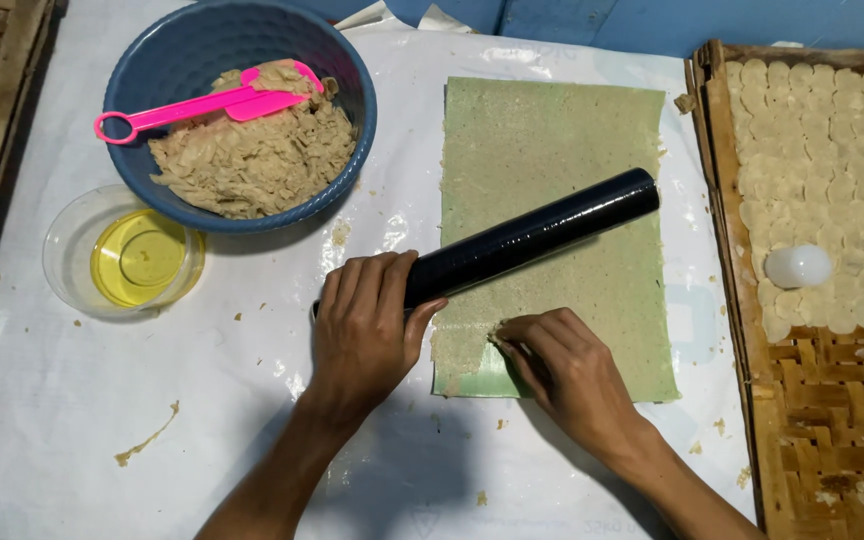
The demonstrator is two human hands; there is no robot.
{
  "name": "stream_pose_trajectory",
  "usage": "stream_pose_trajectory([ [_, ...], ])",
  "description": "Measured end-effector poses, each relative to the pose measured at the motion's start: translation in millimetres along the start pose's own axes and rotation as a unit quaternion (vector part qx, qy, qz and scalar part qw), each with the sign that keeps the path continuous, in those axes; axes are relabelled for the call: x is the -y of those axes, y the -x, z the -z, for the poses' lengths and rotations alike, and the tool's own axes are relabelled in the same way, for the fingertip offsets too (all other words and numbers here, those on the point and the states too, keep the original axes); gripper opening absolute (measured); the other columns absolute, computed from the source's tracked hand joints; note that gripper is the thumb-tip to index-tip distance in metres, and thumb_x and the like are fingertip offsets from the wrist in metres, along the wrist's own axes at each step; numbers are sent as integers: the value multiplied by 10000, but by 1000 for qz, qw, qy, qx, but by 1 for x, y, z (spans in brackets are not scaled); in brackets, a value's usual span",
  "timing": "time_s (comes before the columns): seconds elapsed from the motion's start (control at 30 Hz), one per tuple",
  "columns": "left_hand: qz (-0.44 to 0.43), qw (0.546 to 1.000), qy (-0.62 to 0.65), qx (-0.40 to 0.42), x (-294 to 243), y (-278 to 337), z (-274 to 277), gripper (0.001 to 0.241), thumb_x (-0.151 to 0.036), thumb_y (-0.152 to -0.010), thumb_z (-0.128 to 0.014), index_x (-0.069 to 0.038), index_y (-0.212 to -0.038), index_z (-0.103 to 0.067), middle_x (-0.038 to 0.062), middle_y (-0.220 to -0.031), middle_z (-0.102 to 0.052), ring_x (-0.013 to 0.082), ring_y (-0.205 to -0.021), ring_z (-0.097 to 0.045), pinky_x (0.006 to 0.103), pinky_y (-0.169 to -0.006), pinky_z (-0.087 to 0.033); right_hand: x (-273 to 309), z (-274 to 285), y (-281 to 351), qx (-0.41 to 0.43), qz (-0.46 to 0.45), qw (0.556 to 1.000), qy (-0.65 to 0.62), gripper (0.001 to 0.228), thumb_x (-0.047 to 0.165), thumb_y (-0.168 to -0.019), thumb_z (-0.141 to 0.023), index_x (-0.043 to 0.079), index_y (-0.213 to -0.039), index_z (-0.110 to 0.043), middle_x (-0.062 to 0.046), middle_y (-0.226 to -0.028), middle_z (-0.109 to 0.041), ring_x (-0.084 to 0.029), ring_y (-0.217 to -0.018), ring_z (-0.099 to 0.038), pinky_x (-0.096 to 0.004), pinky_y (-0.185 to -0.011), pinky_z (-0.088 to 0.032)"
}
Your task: Rolling out dough on a flat surface and cutting it into small uniform circles using a circular tool.
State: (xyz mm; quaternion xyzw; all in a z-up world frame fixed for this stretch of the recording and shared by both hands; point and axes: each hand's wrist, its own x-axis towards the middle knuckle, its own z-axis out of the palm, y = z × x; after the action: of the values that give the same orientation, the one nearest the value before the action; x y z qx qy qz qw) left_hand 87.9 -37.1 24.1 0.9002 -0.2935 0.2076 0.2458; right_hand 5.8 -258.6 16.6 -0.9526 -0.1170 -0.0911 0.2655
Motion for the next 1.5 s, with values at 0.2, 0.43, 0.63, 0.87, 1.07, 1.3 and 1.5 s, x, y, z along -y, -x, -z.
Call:
stream_pose_trajectory([
  [0.2,-8,1000,-1,7,0,1,1,482,-310,-905,-782,42,-1205,-647,143,-1082,-686,265,-926,-617,398,-863,-476,-4,-11,10,-17,23,999,46,280,80,-804,-758,105,-1082,-776,-96,-1200,-719,-231,-973,-729,-329,-846,-647],
  [0.43,-67,996,24,48,-8,-2,8,489,-292,-900,-771,41,-1235,-644,128,-1074,-677,246,-934,-613,398,-875,-474,23,-4,25,19,83,983,162,509,86,-841,-661,-79,-1318,-596,-173,-1246,-589,-272,-1030,-579,-373,-884,-528],
  [0.63,-92,988,56,110,-19,1,8,479,-293,-895,-755,30,-1227,-632,133,-1050,-663,267,-966,-617,429,-934,-466,27,13,39,56,37,992,104,398,70,-862,-572,3,-1255,-579,-162,-1353,-611,-295,-1235,-590,-417,-1019,-488],
  [0.87,-126,984,20,122,-23,1,5,494,-308,-897,-742,16,-1261,-657,140,-1070,-682,252,-955,-640,448,-930,-485,15,50,23,-54,30,998,-2,345,22,-787,-679,39,-1132,-682,-91,-1150,-740,-219,-937,-710,-327,-822,-590],
  [1.07,-128,986,-1,108,-26,8,-1,453,-328,-942,-687,-64,-1309,-654,117,-1048,-683,235,-879,-643,409,-838,-506,-29,30,-4,-58,-1,989,133,480,304,-984,-551,-3,-1353,-564,-234,-1453,-528,-379,-1278,-541,-464,-1032,-463],
  [1.3,-101,985,-9,141,-30,20,-5,575,-301,-963,-644,-52,-1460,-495,151,-1331,-572,315,-1269,-524,487,-1087,-368,-36,18,-1,17,-24,981,193,707,384,-993,-460,-76,-1521,-360,-292,-1604,-357,-381,-1516,-326,-540,-1216,-257],
  [1.5,-91,987,-18,133,-18,-22,-20,731,-440,-931,-649,70,-1435,-508,258,-1536,-507,417,-1494,-374,694,-1193,-226,-57,20,-41,65,-77,980,173,666,468,-1083,-194,49,-1596,-273,-244,-1633,-288,-372,-1503,-291,-494,-1225,-203],
])
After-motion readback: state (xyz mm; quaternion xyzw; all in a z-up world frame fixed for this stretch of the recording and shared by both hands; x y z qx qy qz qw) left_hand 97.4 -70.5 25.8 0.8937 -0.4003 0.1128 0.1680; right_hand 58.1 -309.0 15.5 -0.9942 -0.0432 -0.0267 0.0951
